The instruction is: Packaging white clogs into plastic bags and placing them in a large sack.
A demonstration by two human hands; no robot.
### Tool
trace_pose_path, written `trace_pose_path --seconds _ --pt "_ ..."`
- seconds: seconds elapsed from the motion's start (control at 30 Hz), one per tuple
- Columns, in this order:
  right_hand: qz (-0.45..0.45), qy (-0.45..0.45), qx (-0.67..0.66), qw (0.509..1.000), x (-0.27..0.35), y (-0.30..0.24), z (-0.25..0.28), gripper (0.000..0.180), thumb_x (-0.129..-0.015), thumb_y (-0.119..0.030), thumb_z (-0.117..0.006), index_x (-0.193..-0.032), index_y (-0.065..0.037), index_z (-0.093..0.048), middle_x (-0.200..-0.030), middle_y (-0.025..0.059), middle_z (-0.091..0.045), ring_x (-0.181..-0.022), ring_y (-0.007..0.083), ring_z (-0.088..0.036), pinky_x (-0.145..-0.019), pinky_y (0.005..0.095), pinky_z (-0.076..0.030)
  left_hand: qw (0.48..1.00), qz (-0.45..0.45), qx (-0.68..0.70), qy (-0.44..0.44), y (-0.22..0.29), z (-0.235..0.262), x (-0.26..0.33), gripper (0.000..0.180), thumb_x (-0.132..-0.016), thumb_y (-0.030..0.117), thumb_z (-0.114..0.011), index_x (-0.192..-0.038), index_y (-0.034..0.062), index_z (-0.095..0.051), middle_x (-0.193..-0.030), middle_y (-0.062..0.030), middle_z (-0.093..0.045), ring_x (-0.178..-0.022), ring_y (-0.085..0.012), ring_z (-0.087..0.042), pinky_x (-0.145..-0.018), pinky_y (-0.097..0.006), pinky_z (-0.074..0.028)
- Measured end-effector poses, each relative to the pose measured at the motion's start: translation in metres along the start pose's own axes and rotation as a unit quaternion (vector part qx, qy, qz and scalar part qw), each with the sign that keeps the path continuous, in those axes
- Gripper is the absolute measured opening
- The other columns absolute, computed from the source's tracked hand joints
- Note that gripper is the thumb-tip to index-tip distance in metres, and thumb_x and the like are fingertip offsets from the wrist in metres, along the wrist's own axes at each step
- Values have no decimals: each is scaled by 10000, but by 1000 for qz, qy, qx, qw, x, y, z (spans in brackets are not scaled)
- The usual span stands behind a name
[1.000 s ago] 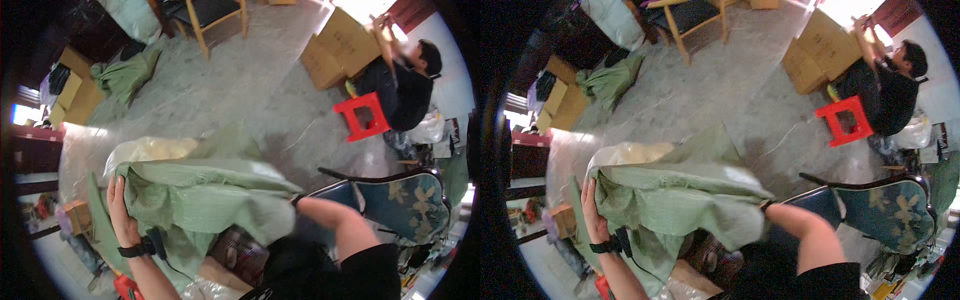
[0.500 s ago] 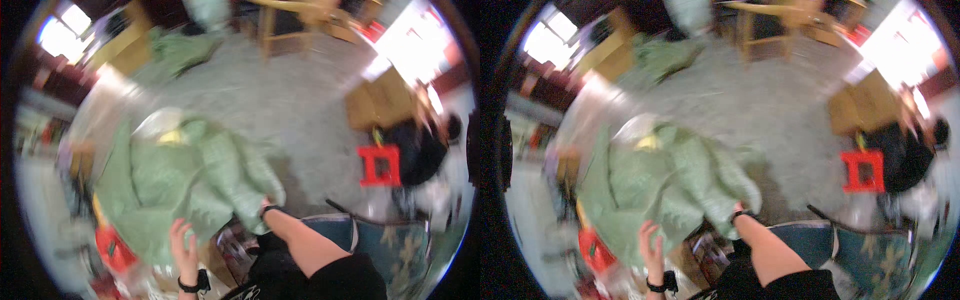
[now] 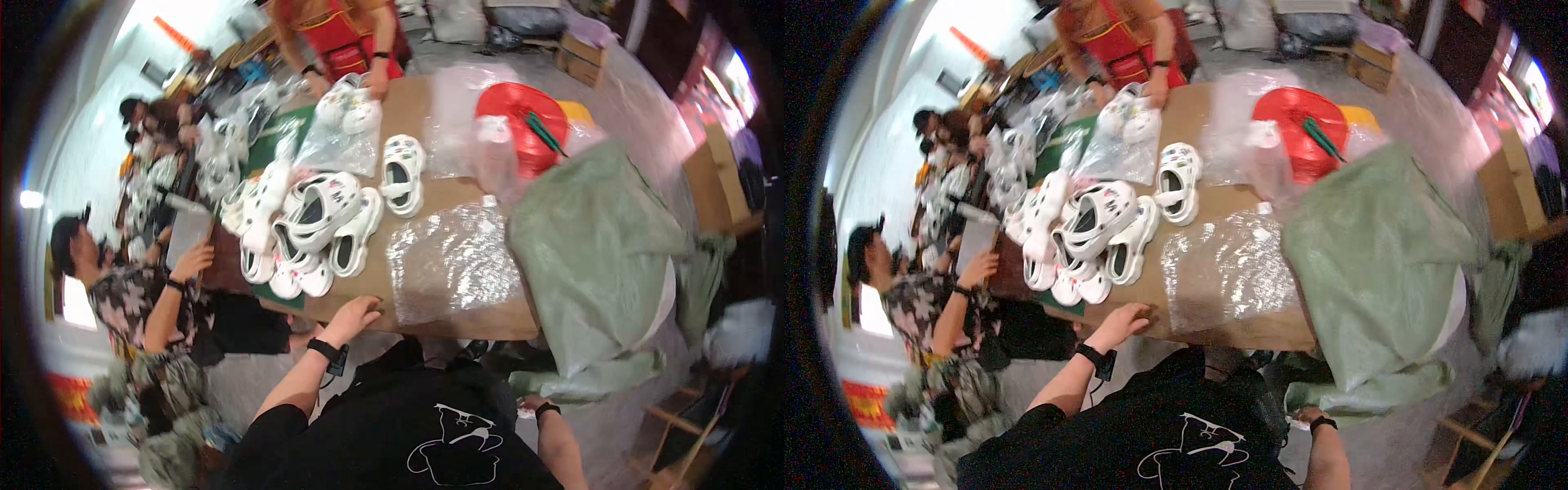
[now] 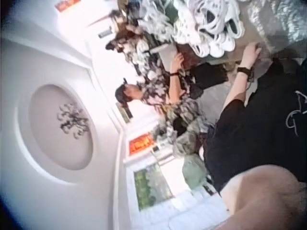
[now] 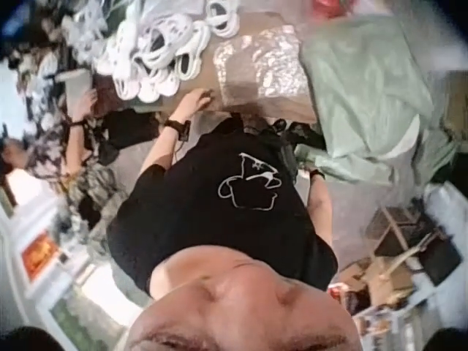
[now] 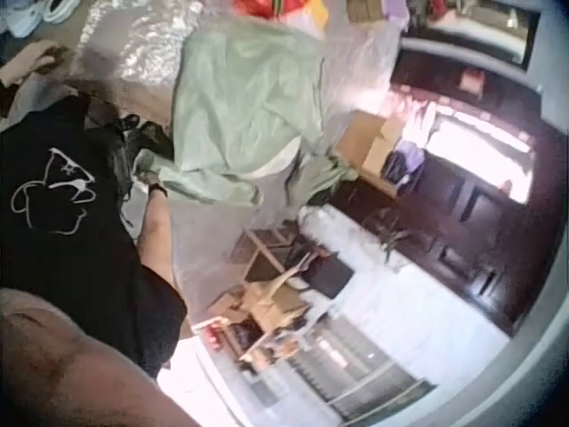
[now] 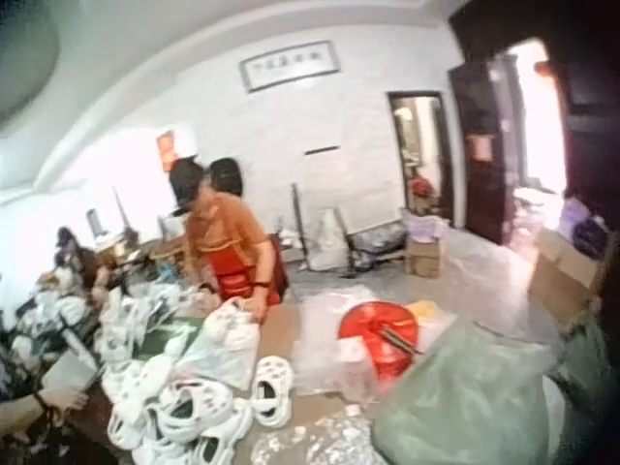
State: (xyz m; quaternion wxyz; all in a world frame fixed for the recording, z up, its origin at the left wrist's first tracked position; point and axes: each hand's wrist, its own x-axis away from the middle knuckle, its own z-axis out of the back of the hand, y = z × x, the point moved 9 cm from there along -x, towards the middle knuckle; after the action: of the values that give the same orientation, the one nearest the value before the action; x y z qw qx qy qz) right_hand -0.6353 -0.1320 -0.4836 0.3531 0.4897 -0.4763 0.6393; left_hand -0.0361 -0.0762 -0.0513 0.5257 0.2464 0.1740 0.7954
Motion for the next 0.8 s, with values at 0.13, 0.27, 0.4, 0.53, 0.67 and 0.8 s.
trace_pose_path --seconds 0.13,0.27,0.4,0.53,0.67,0.8 --pt "-77 -79 7 994 159 -132 84 163 -812 -183 -637 -855 -33 -686 -723 80 -692 -583 177 -652 -531 321 -531 985 110 64 114 -58 41 37 295 -829 177 -643 -1072 18 -592 -944 -166 -636 -889 -332 -617 -766 -391 -490" --pt "-8 111 -1 994 153 -155 162 259 -846 -250 -547 -803 -31 -677 -694 94 -673 -578 196 -646 -522 342 -497 954 136 129 232 -113 75 59 240 -848 140 -625 -1054 19 -623 -915 -165 -665 -820 -275 -654 -730 -347 -504" --pt "102 381 6 919 175 -243 246 239 -884 -220 -525 -948 -37 -665 -677 84 -671 -571 189 -647 -548 297 -520 922 186 180 288 -143 123 64 219 -889 143 -591 -1052 0 -626 -889 -131 -683 -798 -185 -655 -726 -292 -496" --pt "158 390 49 906 132 -289 261 256 -891 -201 -532 -1055 -30 -628 -797 97 -686 -665 168 -659 -555 316 -514 897 158 209 356 -156 173 47 180 -903 118 -582 -1024 -3 -639 -844 -95 -687 -772 -104 -629 -697 -251 -484" --pt "250 390 108 879 169 -426 272 272 -882 -180 -552 -1126 -70 -603 -850 122 -682 -718 221 -661 -637 342 -519 856 119 218 453 -191 211 60 139 -897 65 -558 -981 -16 -633 -848 -105 -672 -755 -146 -641 -673 -257 -482" --pt "287 342 120 887 226 -566 274 340 -873 -228 -565 -1183 -89 -574 -964 150 -660 -850 318 -628 -760 393 -501 836 118 195 499 -204 259 72 133 -897 55 -546 -967 -17 -633 -856 -109 -650 -748 -155 -633 -670 -260 -476"
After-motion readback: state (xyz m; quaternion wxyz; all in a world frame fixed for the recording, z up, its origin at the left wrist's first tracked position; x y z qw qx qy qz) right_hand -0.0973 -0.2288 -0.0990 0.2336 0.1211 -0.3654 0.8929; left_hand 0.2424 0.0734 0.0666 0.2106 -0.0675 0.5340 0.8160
